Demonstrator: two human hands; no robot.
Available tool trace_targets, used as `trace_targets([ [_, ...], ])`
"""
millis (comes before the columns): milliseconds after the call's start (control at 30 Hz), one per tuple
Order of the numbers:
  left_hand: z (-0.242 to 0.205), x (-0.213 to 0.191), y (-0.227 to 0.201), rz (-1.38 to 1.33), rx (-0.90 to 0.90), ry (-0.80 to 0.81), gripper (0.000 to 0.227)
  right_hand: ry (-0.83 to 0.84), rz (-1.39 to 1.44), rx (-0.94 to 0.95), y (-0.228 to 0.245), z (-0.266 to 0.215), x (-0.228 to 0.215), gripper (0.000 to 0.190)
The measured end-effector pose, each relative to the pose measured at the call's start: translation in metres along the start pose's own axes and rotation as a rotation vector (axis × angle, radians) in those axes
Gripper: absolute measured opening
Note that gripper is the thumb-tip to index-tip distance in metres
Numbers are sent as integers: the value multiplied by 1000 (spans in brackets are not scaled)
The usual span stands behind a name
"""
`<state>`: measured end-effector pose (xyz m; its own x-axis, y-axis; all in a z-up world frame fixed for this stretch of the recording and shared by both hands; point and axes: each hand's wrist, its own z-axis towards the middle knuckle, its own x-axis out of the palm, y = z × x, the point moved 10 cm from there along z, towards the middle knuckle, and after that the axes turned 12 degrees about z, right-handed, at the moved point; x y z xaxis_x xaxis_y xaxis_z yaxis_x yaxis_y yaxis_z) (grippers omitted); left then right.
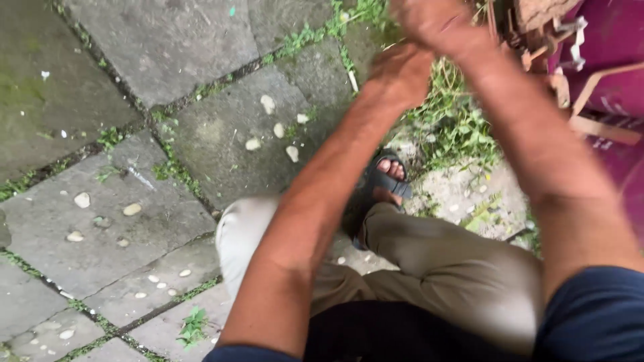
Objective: Manually pulling weeds from cracks between stone pavers and from around the base of a potted plant.
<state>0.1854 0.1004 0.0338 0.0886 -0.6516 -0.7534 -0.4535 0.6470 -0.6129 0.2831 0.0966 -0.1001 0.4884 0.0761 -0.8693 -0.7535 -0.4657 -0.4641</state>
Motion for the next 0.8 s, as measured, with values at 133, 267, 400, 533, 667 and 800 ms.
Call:
trace_targets([
  [133, 2, 28, 40, 160, -94, 278, 22, 29, 541, 198, 13, 53, -55, 28],
  [267, 0, 27, 56, 186, -174, 377, 22, -345, 211, 229, -1, 13, -90, 37],
  [400, 4, 35, 63, 280, -175, 504, 26, 390, 394, 393, -21, -7, -23, 33],
  [533, 9, 47, 68, 289, -187, 550, 31, 257, 602, 488, -32, 26, -54, 41],
  [667, 1, 40, 54, 318, -151, 565, 28, 414, 942, 665, -29, 35, 5, 63],
  [800, -7, 23, 51, 101, -251, 388, 30, -131, 1043, 556, -29, 35, 9, 17],
])
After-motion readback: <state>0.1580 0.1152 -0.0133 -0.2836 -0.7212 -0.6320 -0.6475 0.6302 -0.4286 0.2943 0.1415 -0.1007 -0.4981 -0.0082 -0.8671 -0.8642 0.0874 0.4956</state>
